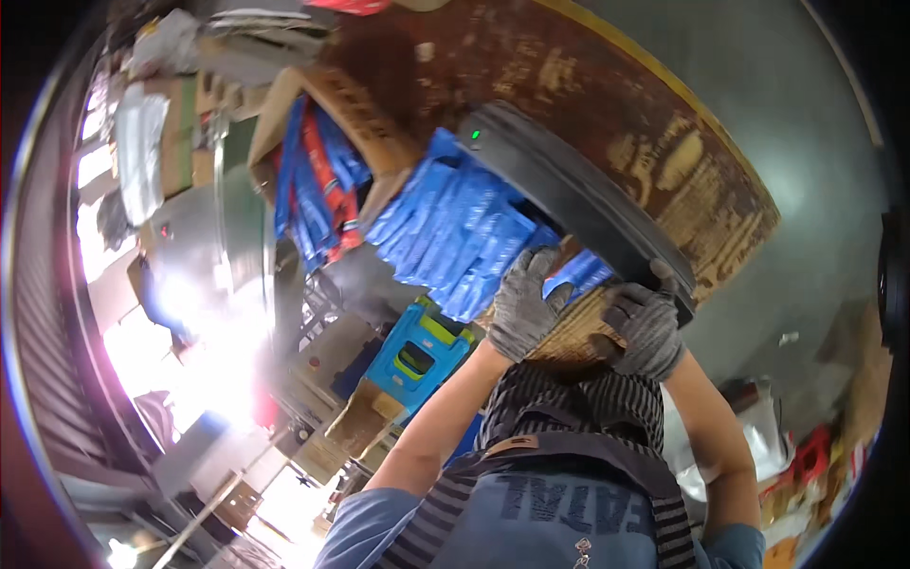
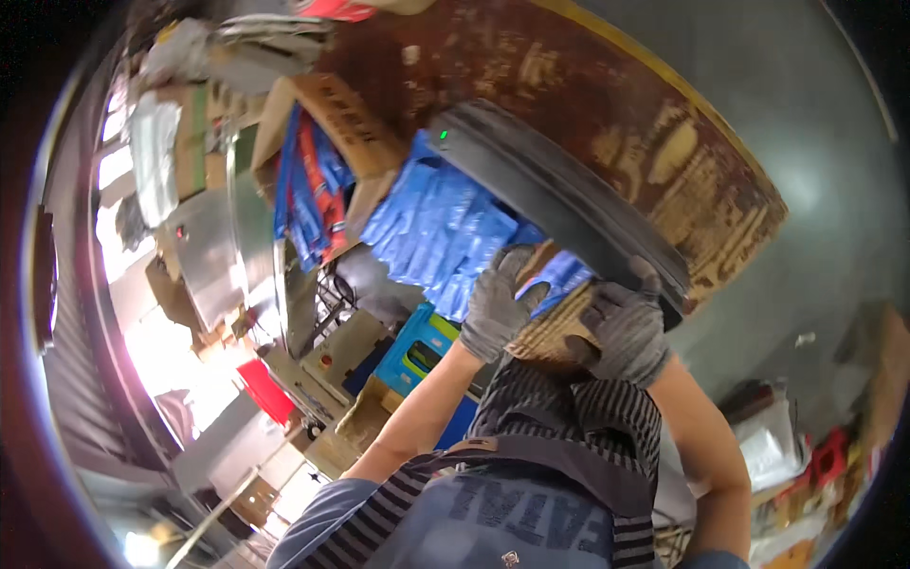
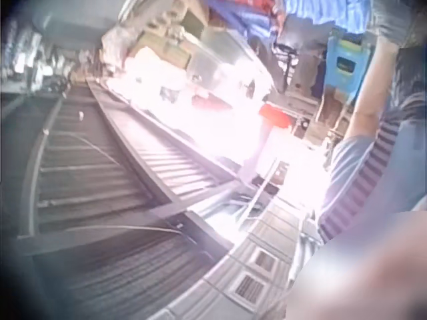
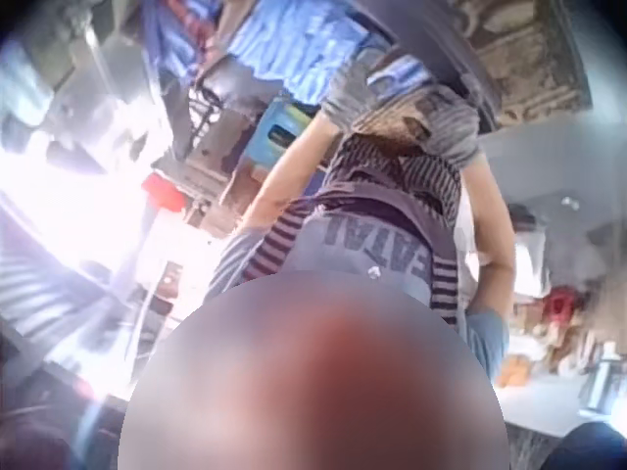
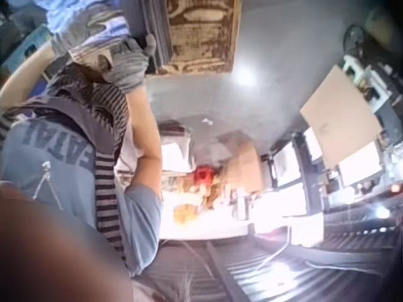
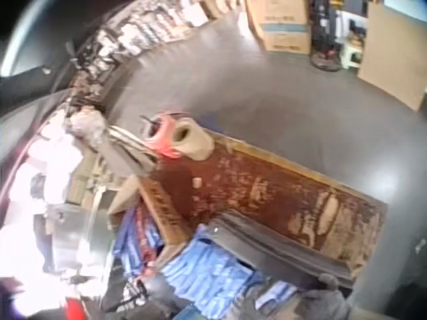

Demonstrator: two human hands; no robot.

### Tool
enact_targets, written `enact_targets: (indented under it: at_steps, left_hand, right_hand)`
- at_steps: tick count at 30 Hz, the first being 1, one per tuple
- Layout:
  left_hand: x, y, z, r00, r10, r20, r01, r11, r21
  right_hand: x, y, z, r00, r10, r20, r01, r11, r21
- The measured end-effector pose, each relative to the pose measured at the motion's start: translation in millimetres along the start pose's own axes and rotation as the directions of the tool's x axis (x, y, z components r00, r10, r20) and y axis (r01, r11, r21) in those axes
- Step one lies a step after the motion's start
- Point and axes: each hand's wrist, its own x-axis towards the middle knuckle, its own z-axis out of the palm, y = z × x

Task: Using a heat sealer to seal blue plastic bags containing small red boxes at a warehouse workstation.

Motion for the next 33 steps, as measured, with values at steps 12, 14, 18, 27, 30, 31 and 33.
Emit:
enact_targets:
  at_steps: [12, 14, 18, 27, 30, 31, 33]
  left_hand:
    - [40, -209, -277, 0.397, -0.173, -0.901, 0.726, 0.660, 0.194]
    - [41, -228, -290, 0.439, -0.263, -0.859, 0.757, 0.623, 0.197]
    - [49, -236, -306, 0.692, -0.200, -0.694, 0.642, 0.612, 0.463]
    - [-105, -164, -360, 0.563, 0.013, -0.827, 0.319, 0.919, 0.231]
    - [-162, -39, -308, 0.733, -0.350, -0.583, 0.304, 0.935, -0.180]
    - [-176, -36, -296, 0.824, -0.384, -0.416, 0.281, 0.915, -0.288]
    - [-183, -33, -255, 0.961, -0.258, -0.098, 0.236, 0.953, -0.191]
  right_hand:
    - [2, -9, 14, 0.994, -0.101, -0.052, 0.089, 0.976, -0.199]
    - [2, -9, 14, 0.993, -0.104, -0.056, 0.091, 0.974, -0.209]
    - [1, -11, 10, 0.997, -0.072, 0.038, 0.079, 0.963, -0.257]
    - [1, -12, 4, 0.993, -0.042, 0.110, 0.072, 0.958, -0.278]
    - [3, -9, 9, 0.991, -0.022, 0.133, 0.053, 0.970, -0.236]
    - [2, -9, 7, 0.992, -0.017, 0.127, 0.045, 0.975, -0.217]
    - [-2, -5, 7, 0.986, -0.003, 0.166, 0.044, 0.969, -0.242]
